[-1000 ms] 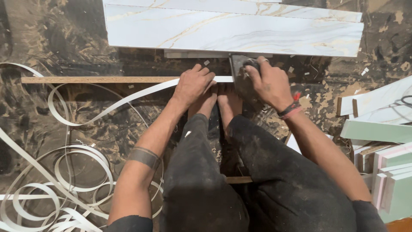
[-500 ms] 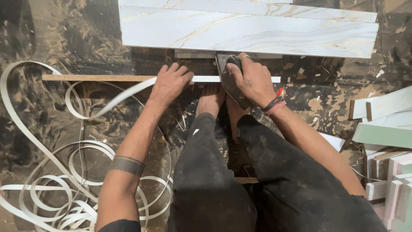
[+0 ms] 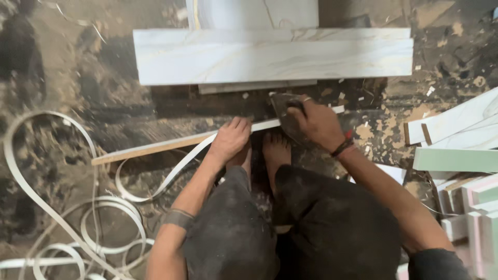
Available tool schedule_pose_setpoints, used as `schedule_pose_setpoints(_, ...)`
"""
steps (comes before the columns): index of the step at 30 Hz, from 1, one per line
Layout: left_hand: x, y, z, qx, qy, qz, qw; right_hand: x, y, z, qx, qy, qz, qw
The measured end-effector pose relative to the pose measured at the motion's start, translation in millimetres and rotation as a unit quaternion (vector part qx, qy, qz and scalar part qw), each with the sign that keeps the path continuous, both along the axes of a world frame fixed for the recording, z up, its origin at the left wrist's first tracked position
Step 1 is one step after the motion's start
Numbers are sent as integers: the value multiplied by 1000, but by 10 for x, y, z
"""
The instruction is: The person sits on the floor and uses a hand-held edge banding iron to press white edge banding tape onto the cut edges of marble-patterned PVC panels, running the iron along the tape to adhere it, then sets finished panels aside and picks up the next panel.
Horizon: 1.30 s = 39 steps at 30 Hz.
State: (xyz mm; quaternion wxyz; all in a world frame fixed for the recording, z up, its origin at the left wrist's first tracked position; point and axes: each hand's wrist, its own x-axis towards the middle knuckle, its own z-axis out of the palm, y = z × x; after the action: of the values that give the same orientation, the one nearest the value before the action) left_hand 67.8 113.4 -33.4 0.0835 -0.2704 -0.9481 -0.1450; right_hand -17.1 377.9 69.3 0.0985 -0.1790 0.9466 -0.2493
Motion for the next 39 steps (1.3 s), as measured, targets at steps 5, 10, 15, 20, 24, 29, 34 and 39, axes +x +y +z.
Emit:
schedule_pose_setpoints(5, -105, 62, -17, 47, -20, 38, 998, -189, 58, -81, 28, -28, 3, 999)
schedule_pose_setpoints(10, -104, 57, 18, 3, -76, 75, 994, -282, -176, -49, 31, -77, -5, 997)
schedule_pose_setpoints(15, 36, 17, 39, 26, -88, 82, 992, -75, -478, 1, 7, -86, -24, 996)
schedule_pose_setpoints(20, 16, 28, 35, 54, -86, 60, 993, 110, -576, -81, -25, -40, -50, 998)
schedule_pose_setpoints(24, 23, 92, 67, 29, -119, 88, 989, 93, -359, -151, -44, 17, -54, 997)
schedule_pose_setpoints(29, 80, 91, 116, 59, -99, 101, 988, -150, 288, -85, 5, -111, -78, 991)
schedule_pose_setpoints(34, 98, 63, 147, 79, -89, 104, 988, -472, 1027, 13, 34, -45, -68, 996)
schedule_pose_setpoints(39, 83, 59, 153, 83, -91, 96, 988, -551, 1184, -47, 85, -40, -75, 993)
